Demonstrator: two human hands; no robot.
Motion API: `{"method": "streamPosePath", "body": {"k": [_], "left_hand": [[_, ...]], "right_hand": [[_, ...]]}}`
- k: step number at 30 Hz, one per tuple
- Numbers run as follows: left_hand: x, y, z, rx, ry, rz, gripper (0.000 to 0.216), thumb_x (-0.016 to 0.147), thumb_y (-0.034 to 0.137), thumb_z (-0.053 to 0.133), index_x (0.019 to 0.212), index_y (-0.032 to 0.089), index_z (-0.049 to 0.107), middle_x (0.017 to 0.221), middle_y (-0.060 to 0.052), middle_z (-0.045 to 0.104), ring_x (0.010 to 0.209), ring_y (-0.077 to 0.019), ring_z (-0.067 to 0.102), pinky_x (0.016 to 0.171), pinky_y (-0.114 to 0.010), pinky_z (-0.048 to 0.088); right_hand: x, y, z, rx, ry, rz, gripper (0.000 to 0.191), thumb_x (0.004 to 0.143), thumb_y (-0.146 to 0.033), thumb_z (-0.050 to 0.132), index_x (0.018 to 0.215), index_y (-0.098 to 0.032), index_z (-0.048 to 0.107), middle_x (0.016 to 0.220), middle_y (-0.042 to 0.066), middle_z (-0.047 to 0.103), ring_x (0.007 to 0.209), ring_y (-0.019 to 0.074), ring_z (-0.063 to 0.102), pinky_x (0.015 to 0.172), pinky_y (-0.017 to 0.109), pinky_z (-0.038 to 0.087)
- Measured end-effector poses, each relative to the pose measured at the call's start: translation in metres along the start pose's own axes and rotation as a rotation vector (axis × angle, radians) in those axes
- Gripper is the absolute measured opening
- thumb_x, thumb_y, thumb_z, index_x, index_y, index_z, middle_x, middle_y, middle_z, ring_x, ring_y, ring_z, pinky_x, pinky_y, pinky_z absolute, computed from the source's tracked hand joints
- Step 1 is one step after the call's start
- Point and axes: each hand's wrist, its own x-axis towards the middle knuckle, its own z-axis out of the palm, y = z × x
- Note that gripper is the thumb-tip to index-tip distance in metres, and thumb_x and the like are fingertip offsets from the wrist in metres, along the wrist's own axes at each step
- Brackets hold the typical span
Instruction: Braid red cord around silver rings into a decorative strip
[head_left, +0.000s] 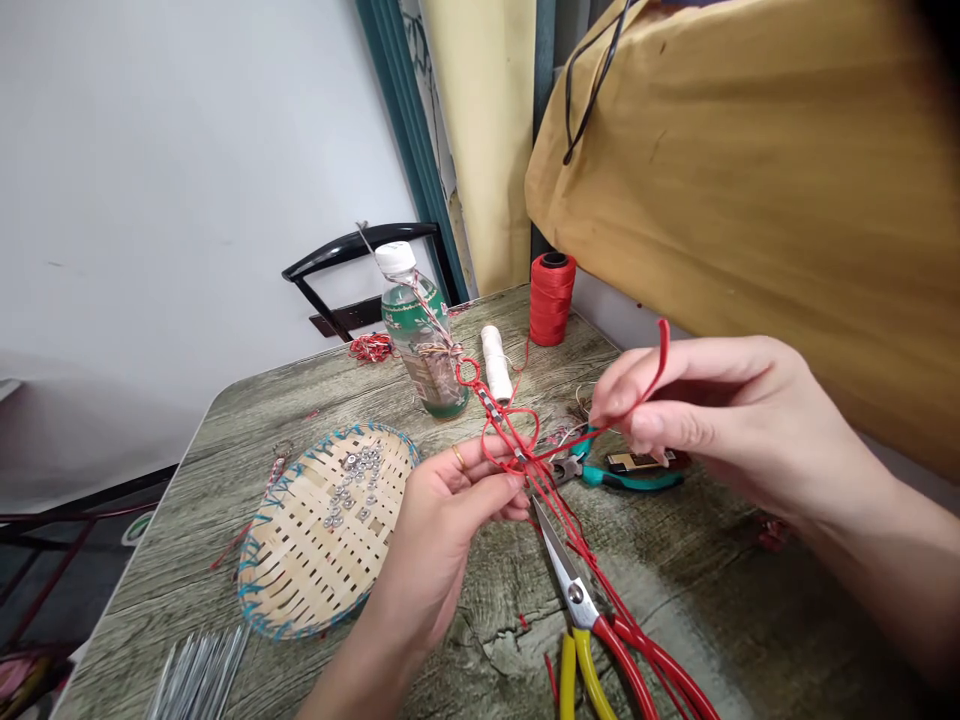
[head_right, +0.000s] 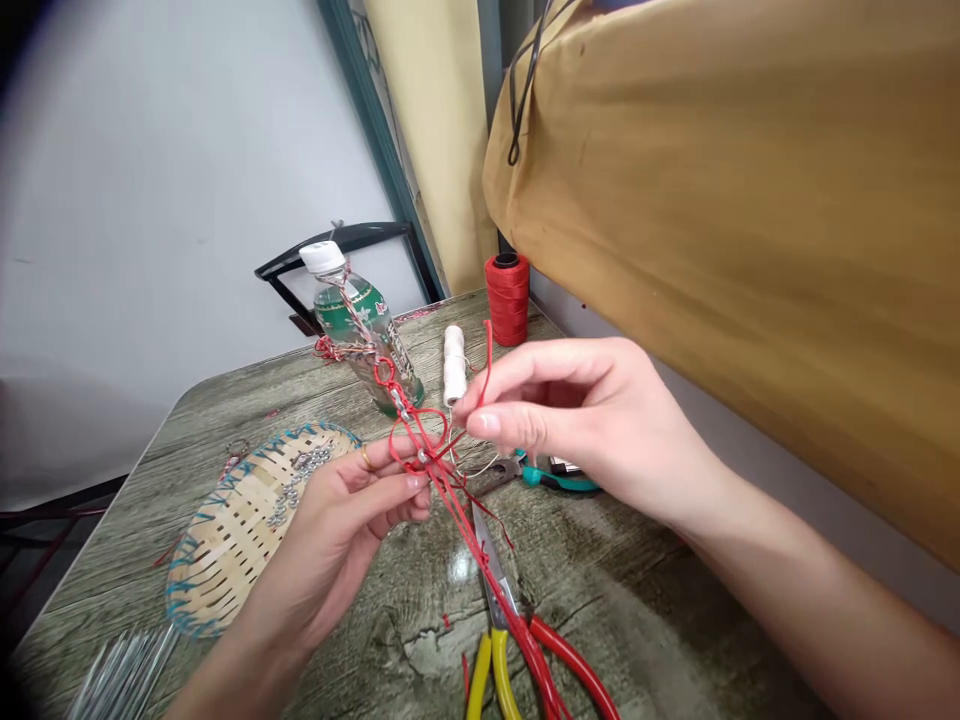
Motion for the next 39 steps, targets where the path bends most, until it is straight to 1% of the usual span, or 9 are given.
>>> {"method": "streamPosePath", "body": {"k": [3,5,7,13,18,23,26,29,39], "left_hand": [[-0.001,0.000,0.000,-0.002,-0.001,-0.009,0.014,0.069,0.011,0.064,0.084,0.012,0.064,0.065,-0.001,0.061,0.057,-0.0073,0.052,0.057,-0.020,0.045],[0.000,0.001,0.000,-0.008,-0.015,-0.005,0.014,0.069,0.012,0.065,0.084,0.012,0.064,0.067,-0.001,0.061,0.058,-0.0072,0.052,0.058,-0.019,0.045],[0.000,0.001,-0.001,-0.009,-0.029,-0.005,0.014,0.070,0.013,0.064,0.084,0.012,0.066,0.069,-0.001,0.062,0.059,-0.0069,0.052,0.059,-0.019,0.045],[0.000,0.001,-0.002,-0.027,-0.053,0.000,0.012,0.071,0.011,0.063,0.083,0.014,0.068,0.070,-0.001,0.063,0.058,-0.0059,0.052,0.058,-0.018,0.045],[0.000,0.000,-0.003,-0.038,-0.057,0.000,0.015,0.071,0.011,0.063,0.085,0.015,0.069,0.070,0.000,0.063,0.058,-0.0055,0.052,0.058,-0.018,0.044],[0.001,-0.001,-0.003,-0.040,-0.053,0.004,0.011,0.071,0.011,0.064,0.080,0.015,0.068,0.066,0.001,0.061,0.057,-0.0057,0.052,0.058,-0.018,0.045],[0.001,-0.002,-0.003,-0.031,-0.051,-0.001,0.013,0.071,0.011,0.064,0.082,0.015,0.069,0.067,0.000,0.061,0.057,-0.0057,0.052,0.058,-0.018,0.045],[0.002,-0.002,-0.002,-0.035,-0.057,0.006,0.014,0.071,0.011,0.064,0.083,0.015,0.069,0.067,0.000,0.061,0.057,-0.0056,0.052,0.059,-0.018,0.045],[0.002,-0.002,-0.003,-0.053,-0.056,0.003,0.008,0.070,0.012,0.064,0.077,0.014,0.068,0.068,0.000,0.061,0.058,-0.0061,0.052,0.060,-0.018,0.046]], "right_hand": [[0.010,0.007,0.003,-0.019,0.063,0.003,0.010,0.069,-0.014,0.069,0.075,-0.022,0.071,0.081,-0.002,0.069,0.076,0.0111,0.062,0.070,0.021,0.050],[0.017,0.013,0.006,-0.053,0.030,0.065,0.006,0.068,-0.020,0.069,0.074,-0.020,0.071,0.085,0.001,0.069,0.083,0.0150,0.062,0.074,0.026,0.050],[0.023,0.020,0.009,-0.073,-0.038,0.143,0.010,0.068,-0.024,0.070,0.076,-0.018,0.070,0.083,0.003,0.069,0.082,0.0172,0.063,0.073,0.029,0.049],[0.030,0.037,0.018,-0.033,-0.116,0.222,0.014,0.066,-0.025,0.070,0.073,-0.015,0.066,0.069,0.001,0.065,0.061,0.0109,0.058,0.058,0.025,0.046],[0.032,0.039,0.021,-0.040,-0.133,0.221,0.014,0.065,-0.025,0.071,0.069,-0.015,0.062,0.067,-0.001,0.062,0.061,0.0102,0.056,0.059,0.025,0.045],[0.035,0.042,0.019,-0.068,-0.162,0.278,0.022,0.067,-0.027,0.069,0.086,-0.017,0.063,0.071,-0.001,0.063,0.063,0.0104,0.056,0.059,0.025,0.044],[0.036,0.043,0.018,-0.126,-0.242,0.273,0.018,0.071,-0.032,0.065,0.079,-0.016,0.067,0.072,0.000,0.064,0.064,0.0113,0.055,0.060,0.026,0.043],[0.036,0.045,0.017,-0.086,-0.266,0.315,0.020,0.070,-0.034,0.066,0.071,-0.015,0.066,0.068,0.000,0.063,0.062,0.0110,0.054,0.060,0.026,0.041],[0.028,0.051,0.012,0.149,-0.173,0.411,0.027,0.071,-0.033,0.067,0.059,-0.014,0.052,0.051,-0.006,0.044,0.046,0.0048,0.033,0.043,0.021,0.019]]}}
